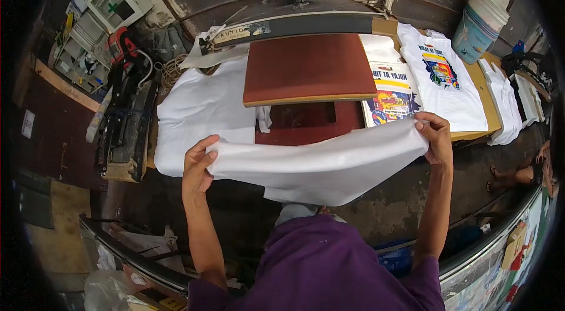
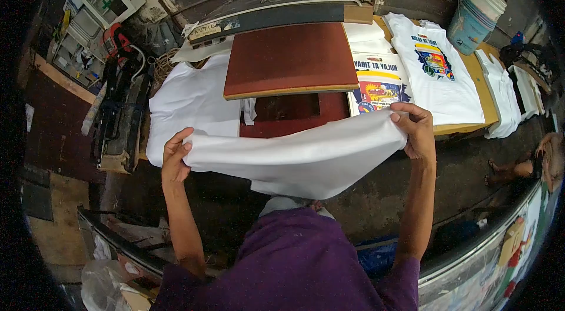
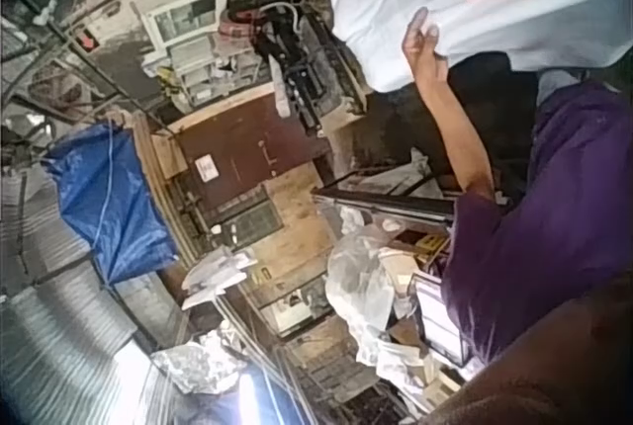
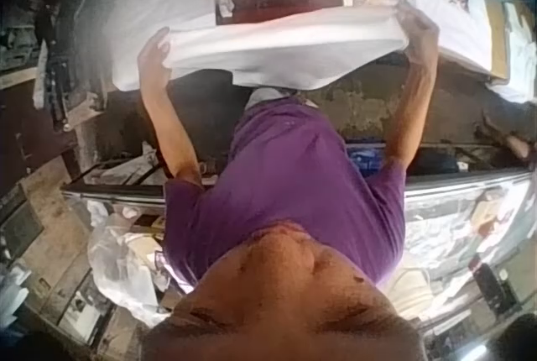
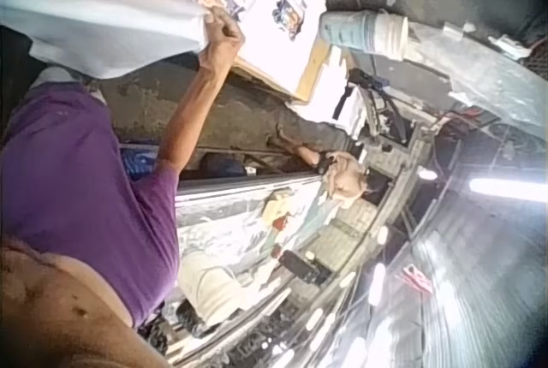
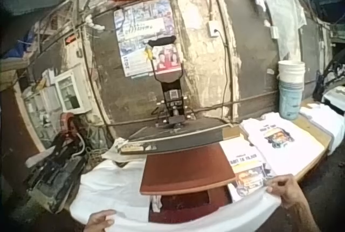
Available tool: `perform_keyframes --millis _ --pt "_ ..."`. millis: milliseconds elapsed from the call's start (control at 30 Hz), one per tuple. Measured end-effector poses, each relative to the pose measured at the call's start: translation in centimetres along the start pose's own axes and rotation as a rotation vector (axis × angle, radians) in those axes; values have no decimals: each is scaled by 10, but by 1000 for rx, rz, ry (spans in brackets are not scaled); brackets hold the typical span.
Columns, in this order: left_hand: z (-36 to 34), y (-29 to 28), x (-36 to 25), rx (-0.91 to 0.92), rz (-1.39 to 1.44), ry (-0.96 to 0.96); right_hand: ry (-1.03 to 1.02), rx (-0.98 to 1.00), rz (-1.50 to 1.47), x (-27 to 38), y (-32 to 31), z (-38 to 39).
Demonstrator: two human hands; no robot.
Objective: Printing designs onto white t-shirts using a heat press machine.
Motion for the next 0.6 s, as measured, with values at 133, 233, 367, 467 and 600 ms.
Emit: perform_keyframes --millis 133,233,367,467,600 --pt "-5 28 -9 84 -111 5 48 54 20 2 4 -5" --pt "-11 35 -22 15 -147 150 -122 -17 77 18 -4 -6" --pt "-15 42 -23 168 -305 239 -154 32 285 17 -3 -10" --pt "-18 29 -10 148 -238 239 -230 60 367 6 1 -15" --pt "-6 13 11 53 -394 217 -109 9 401 -21 0 -14"
Point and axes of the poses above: each hand's wrist, its own z-axis away from the middle knuckle, its own y-axis out of the palm, x = y × z, the point moved 6 cm from there along -z, towards the middle knuckle, and after that the axes turned 12 degrees about y, right-handed, at the moved point
